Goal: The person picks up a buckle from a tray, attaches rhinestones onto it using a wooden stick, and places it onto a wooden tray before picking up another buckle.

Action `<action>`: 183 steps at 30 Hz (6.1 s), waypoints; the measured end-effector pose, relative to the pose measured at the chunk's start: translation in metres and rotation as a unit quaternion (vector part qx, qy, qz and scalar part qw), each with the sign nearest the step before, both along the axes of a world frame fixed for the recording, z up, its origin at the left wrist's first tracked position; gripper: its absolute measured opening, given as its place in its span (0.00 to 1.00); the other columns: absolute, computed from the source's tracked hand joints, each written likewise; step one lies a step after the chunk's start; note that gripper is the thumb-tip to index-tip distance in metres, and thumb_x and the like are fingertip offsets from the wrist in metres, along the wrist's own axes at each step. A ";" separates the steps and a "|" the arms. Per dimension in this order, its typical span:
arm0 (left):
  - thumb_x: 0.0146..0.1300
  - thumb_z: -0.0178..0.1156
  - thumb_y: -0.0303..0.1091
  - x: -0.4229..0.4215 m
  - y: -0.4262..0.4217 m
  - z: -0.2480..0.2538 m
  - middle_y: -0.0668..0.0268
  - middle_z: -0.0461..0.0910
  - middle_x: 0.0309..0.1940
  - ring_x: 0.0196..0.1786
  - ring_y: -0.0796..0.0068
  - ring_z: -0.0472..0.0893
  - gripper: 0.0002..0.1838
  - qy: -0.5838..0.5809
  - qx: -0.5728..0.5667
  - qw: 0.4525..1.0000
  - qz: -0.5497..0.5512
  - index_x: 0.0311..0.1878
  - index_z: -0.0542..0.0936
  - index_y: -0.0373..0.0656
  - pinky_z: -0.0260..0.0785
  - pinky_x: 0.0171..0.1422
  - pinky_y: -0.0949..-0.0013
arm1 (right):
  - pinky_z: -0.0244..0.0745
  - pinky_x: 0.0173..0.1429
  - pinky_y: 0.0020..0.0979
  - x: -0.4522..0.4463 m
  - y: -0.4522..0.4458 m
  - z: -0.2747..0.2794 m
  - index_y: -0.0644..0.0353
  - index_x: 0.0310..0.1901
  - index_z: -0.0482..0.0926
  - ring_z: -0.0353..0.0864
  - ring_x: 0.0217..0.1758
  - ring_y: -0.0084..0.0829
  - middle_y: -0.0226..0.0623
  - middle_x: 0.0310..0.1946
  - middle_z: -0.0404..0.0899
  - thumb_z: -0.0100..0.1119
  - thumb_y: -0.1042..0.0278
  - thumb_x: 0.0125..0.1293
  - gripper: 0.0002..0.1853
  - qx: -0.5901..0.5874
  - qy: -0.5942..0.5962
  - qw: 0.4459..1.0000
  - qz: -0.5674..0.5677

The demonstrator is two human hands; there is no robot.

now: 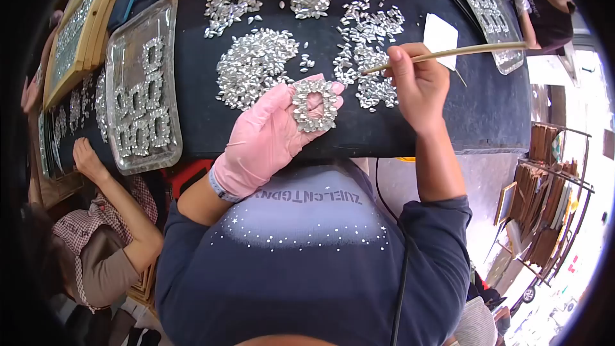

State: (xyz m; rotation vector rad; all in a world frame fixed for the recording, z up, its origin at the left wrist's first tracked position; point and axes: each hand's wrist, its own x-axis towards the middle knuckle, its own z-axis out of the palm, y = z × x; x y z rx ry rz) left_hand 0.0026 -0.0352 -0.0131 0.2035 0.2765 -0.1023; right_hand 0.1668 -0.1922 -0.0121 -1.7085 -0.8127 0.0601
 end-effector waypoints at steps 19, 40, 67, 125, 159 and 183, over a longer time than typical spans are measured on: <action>0.72 0.35 0.43 -0.009 -0.006 -0.001 0.54 0.67 0.60 0.61 0.64 0.69 0.24 0.031 0.028 0.997 -0.072 0.63 0.60 0.36 0.60 0.66 0.62 | 0.65 0.25 0.19 -0.010 0.007 -0.014 0.64 0.33 0.73 0.70 0.21 0.17 0.33 0.22 0.75 0.50 0.69 0.68 0.08 -0.020 -0.025 0.989 0.145; 0.72 0.35 0.45 0.004 -0.012 -0.013 0.53 0.69 0.57 0.58 0.63 0.72 0.24 0.013 -0.012 1.000 0.012 0.61 0.61 0.37 0.63 0.62 0.61 | 0.68 0.29 0.19 -0.003 0.012 -0.021 0.65 0.35 0.73 0.73 0.24 0.19 0.35 0.24 0.76 0.49 0.69 0.69 0.08 0.044 0.002 0.998 0.044; 0.72 0.34 0.43 -0.001 -0.018 -0.022 0.50 0.69 0.55 0.55 0.59 0.73 0.23 -0.025 -0.035 0.997 0.059 0.60 0.61 0.35 0.65 0.61 0.59 | 0.71 0.22 0.21 0.001 0.015 -0.013 0.64 0.33 0.74 0.75 0.18 0.21 0.37 0.20 0.77 0.52 0.60 0.67 0.14 0.056 0.178 0.981 -0.051; 0.72 0.35 0.47 -0.003 -0.017 -0.039 0.55 0.70 0.54 0.57 0.63 0.71 0.25 -0.097 -0.072 0.991 0.054 0.60 0.62 0.35 0.61 0.65 0.59 | 0.71 0.27 0.21 -0.060 0.024 -0.017 0.70 0.33 0.73 0.75 0.22 0.24 0.40 0.23 0.77 0.58 0.78 0.61 0.05 0.086 -0.156 0.977 0.119; 0.72 0.37 0.46 -0.004 -0.017 -0.028 0.55 0.69 0.54 0.54 0.66 0.72 0.23 -0.073 -0.086 0.992 0.052 0.58 0.63 0.37 0.62 0.64 0.61 | 0.70 0.26 0.22 -0.060 0.023 -0.014 0.70 0.32 0.74 0.75 0.22 0.25 0.41 0.22 0.77 0.59 0.75 0.60 0.06 0.097 -0.166 0.972 0.133; 0.71 0.36 0.47 -0.004 -0.018 -0.027 0.55 0.69 0.54 0.56 0.65 0.71 0.24 -0.071 -0.084 0.993 0.052 0.59 0.62 0.37 0.61 0.65 0.60 | 0.70 0.26 0.23 -0.057 0.021 -0.019 0.69 0.33 0.74 0.76 0.22 0.26 0.42 0.23 0.78 0.59 0.73 0.61 0.07 0.125 -0.157 0.970 0.140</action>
